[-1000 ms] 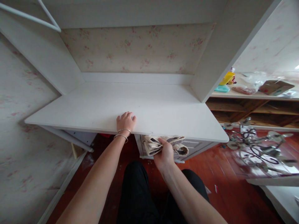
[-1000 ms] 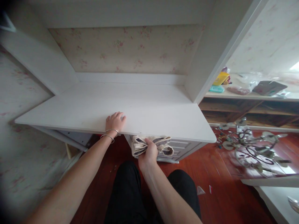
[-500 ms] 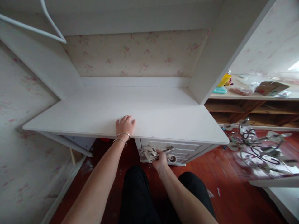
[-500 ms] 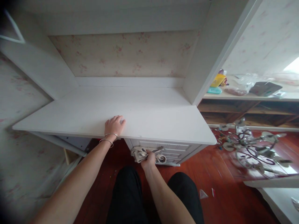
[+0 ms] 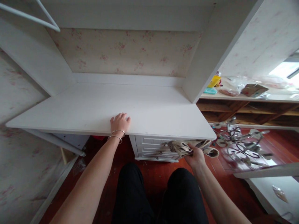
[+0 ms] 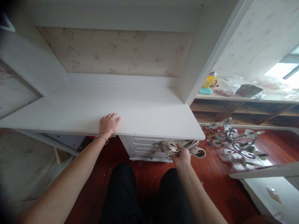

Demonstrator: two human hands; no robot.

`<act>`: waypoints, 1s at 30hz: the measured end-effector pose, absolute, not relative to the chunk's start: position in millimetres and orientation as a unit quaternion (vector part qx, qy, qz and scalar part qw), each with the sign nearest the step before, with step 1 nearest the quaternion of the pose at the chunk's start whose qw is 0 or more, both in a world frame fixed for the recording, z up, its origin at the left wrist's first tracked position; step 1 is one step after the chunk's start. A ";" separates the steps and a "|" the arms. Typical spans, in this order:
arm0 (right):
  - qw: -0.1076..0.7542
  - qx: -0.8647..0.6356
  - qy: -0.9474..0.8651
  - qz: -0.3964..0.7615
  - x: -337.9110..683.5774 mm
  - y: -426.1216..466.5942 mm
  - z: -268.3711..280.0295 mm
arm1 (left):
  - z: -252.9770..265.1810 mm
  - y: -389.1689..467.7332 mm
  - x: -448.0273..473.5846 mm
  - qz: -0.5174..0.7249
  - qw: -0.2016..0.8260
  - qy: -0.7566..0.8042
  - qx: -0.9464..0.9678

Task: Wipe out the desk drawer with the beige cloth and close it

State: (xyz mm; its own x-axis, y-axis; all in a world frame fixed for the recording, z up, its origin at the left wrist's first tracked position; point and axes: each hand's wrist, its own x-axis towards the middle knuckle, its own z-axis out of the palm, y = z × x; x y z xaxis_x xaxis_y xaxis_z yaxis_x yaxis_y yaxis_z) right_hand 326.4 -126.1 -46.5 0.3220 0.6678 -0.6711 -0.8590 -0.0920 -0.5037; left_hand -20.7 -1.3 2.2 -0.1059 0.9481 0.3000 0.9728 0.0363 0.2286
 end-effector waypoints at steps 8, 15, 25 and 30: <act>0.640 -0.418 0.064 0.642 261.9 -138.6 14.1 | 2.8 -3.9 -17.9 -0.190 0.024 -0.724 -0.663; 0.566 -0.366 0.074 0.735 162.0 -130.8 9.8 | 1.5 -2.7 -20.3 -0.197 0.026 -0.722 -0.663; 0.479 -0.334 0.081 0.808 111.1 -103.0 -65.7 | 0.8 -2.9 -21.3 -0.198 0.012 -0.719 -0.666; 0.538 -0.356 0.065 0.761 153.6 -111.5 -104.5 | 0.5 -2.2 -22.0 -0.191 0.007 -0.720 -0.667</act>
